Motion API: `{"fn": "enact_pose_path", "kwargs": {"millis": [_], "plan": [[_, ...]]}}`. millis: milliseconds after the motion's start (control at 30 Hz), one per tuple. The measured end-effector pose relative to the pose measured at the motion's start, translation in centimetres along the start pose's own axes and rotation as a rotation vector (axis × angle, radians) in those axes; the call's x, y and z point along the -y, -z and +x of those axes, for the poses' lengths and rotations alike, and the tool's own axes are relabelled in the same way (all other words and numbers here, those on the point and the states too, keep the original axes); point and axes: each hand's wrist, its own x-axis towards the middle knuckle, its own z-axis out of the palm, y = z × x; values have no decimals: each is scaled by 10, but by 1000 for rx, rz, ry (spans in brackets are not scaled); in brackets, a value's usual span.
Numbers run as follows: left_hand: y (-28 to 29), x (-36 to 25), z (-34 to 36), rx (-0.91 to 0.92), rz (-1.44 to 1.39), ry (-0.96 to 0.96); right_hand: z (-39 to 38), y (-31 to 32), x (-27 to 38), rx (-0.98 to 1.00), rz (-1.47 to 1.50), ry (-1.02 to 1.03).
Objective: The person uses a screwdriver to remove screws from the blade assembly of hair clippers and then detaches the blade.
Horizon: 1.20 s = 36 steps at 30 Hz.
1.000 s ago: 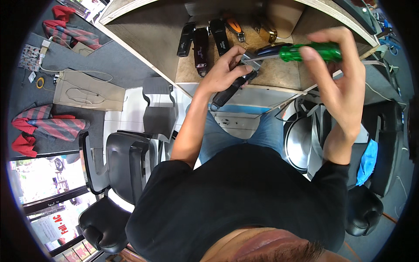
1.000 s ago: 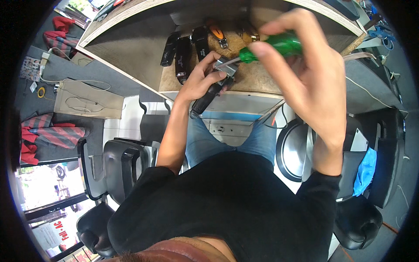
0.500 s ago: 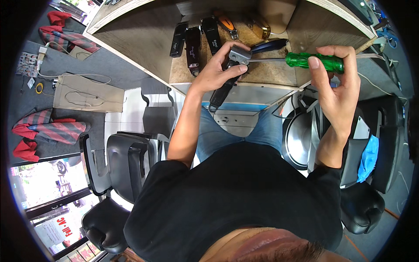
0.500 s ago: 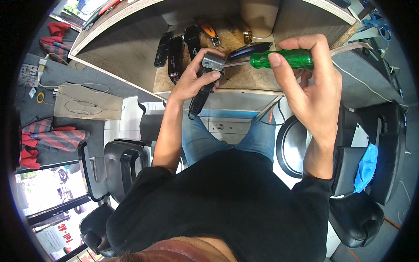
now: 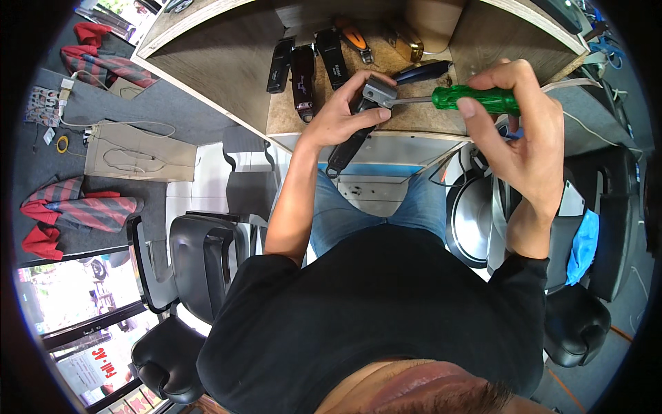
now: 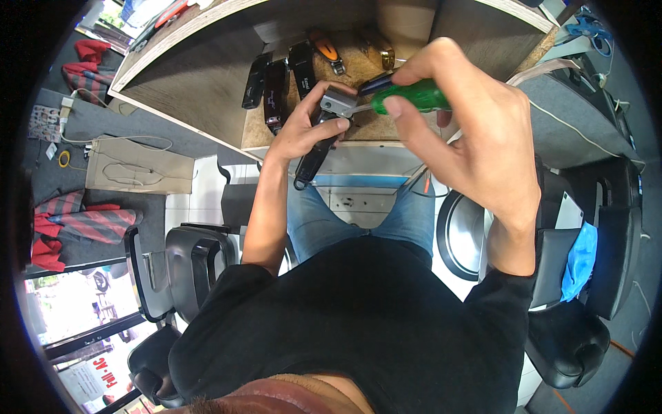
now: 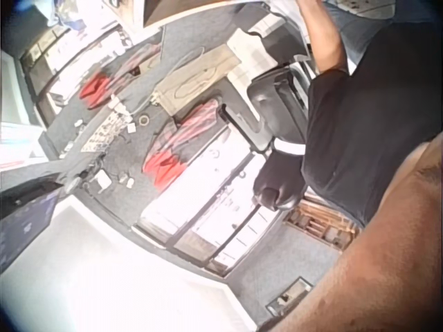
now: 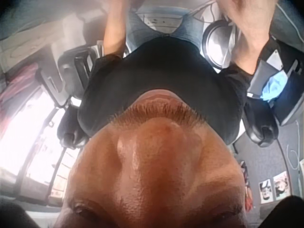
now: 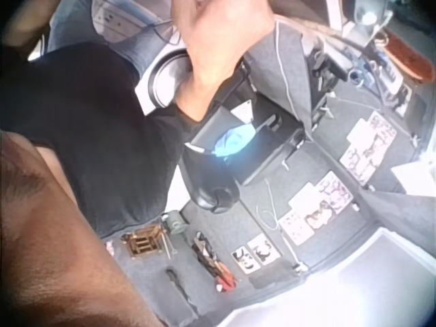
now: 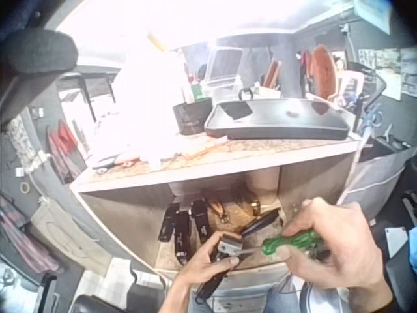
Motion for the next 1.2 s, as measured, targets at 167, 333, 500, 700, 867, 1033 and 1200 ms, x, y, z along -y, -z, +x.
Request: {"fn": "enact_pose_path", "kwargs": {"millis": [167,333,500,700,867,1033,1200], "plan": [[1,-2,-4,-1,3,-2,15,-1,12,65,-85,244],[-1,-4,-3,5,0,11,17,3,15,127,-197,137],[1,-3,-7,-14,10,16,20,3,22,135,-223,78],[-5,-1,2,24,-23,-10,18,16,13,185,-269,77],[3,0,-4,2,16,0,18,2,11,126,-216,76],[-1,-1,-3,-82,-148,25,-14,-10,-2,-308,264,-345],[2,6,0,-201,-224,85,-82,-73,-22,-455,1025,-561]]}}
